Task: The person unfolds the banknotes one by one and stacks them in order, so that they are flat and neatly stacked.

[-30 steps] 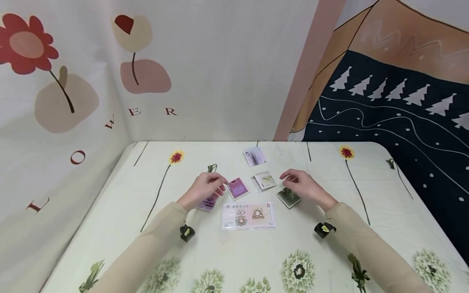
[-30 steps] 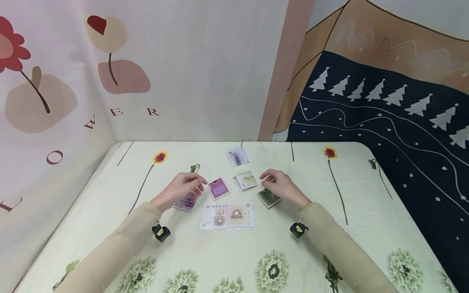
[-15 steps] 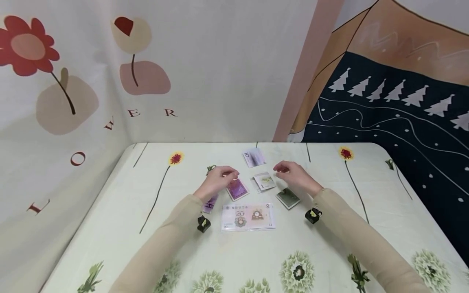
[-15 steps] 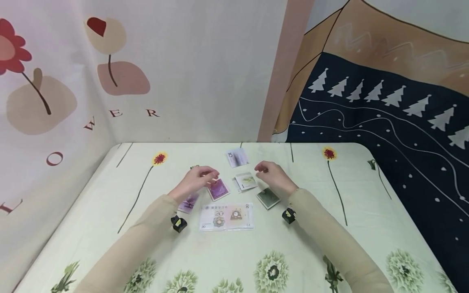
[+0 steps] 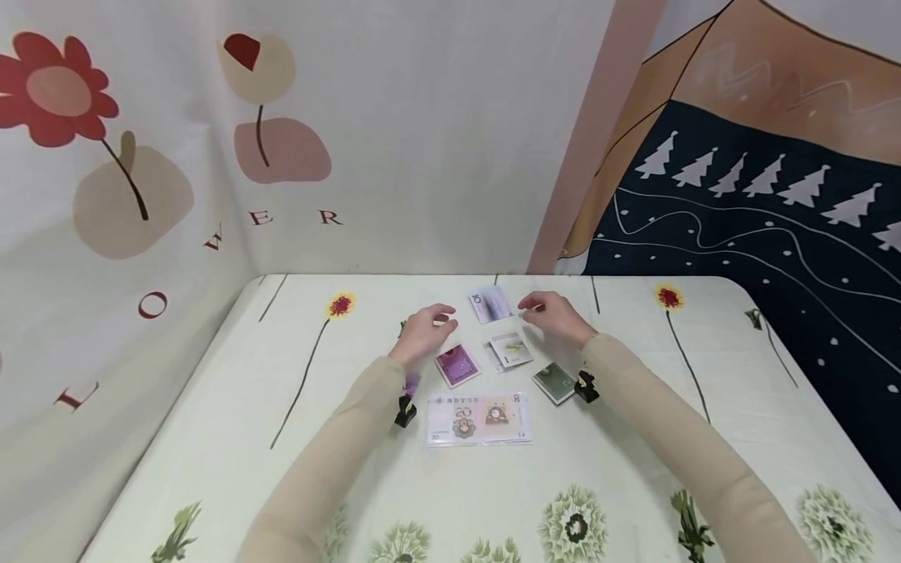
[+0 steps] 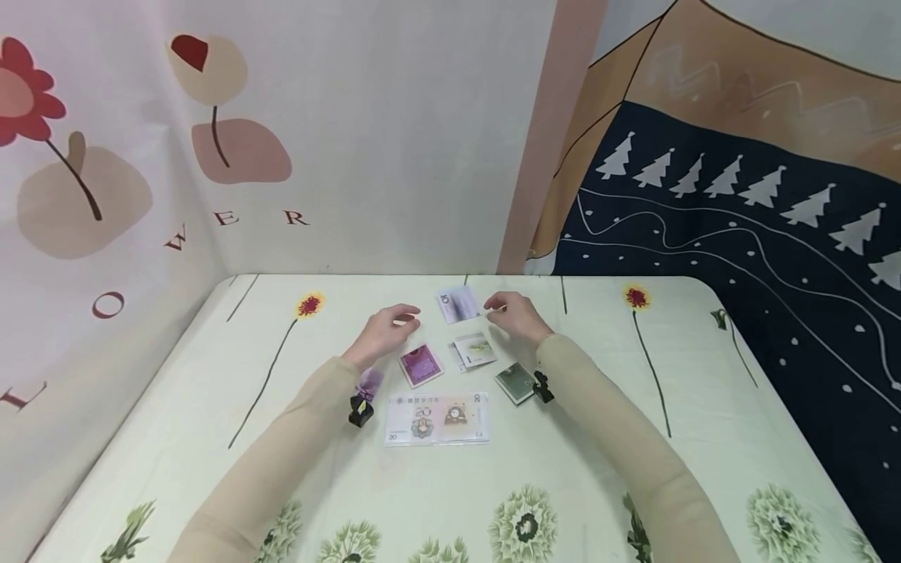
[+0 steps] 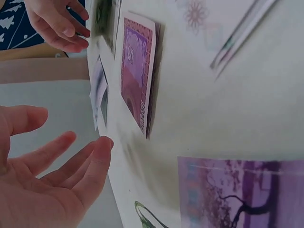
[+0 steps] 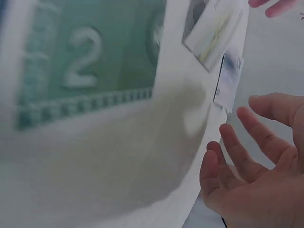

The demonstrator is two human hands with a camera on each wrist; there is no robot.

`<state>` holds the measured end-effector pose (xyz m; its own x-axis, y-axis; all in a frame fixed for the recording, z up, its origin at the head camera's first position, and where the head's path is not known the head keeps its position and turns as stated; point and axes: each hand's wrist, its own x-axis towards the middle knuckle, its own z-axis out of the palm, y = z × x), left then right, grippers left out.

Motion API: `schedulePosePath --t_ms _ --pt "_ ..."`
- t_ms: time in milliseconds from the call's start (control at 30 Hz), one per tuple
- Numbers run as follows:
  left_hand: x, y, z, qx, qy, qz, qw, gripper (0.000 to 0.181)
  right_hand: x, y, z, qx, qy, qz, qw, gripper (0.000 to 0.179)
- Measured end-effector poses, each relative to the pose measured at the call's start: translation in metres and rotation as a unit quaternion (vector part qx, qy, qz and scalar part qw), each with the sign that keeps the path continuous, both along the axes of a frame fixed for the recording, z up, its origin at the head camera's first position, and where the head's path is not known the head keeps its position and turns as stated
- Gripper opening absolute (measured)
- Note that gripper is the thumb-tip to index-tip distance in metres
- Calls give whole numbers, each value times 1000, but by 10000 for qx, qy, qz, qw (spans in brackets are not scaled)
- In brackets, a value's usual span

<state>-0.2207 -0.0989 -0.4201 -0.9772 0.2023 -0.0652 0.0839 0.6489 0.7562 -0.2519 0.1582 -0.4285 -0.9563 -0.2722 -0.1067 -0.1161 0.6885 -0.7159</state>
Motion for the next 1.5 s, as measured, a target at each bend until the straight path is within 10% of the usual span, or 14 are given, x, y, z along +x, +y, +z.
schedulePosePath --t_ms 567,900,1167,1500 --pt "-25 8 -13 517 -263 346 9977 36 -25 -19 -19 -240 -90 -487 9985 30" --pt "-44 22 -21 1956 -784 882 9736 34 -29 -17 -30 -295 -75 -673 9973 29" --pt "-58 36 -26 1288 -528 684 9879 41 -29 -19 -34 -234 -47 -671 9975 27" --pt "-65 40 -24 1336 -695 233 9883 48 -29 -16 -32 -115 106 -622 9979 28"
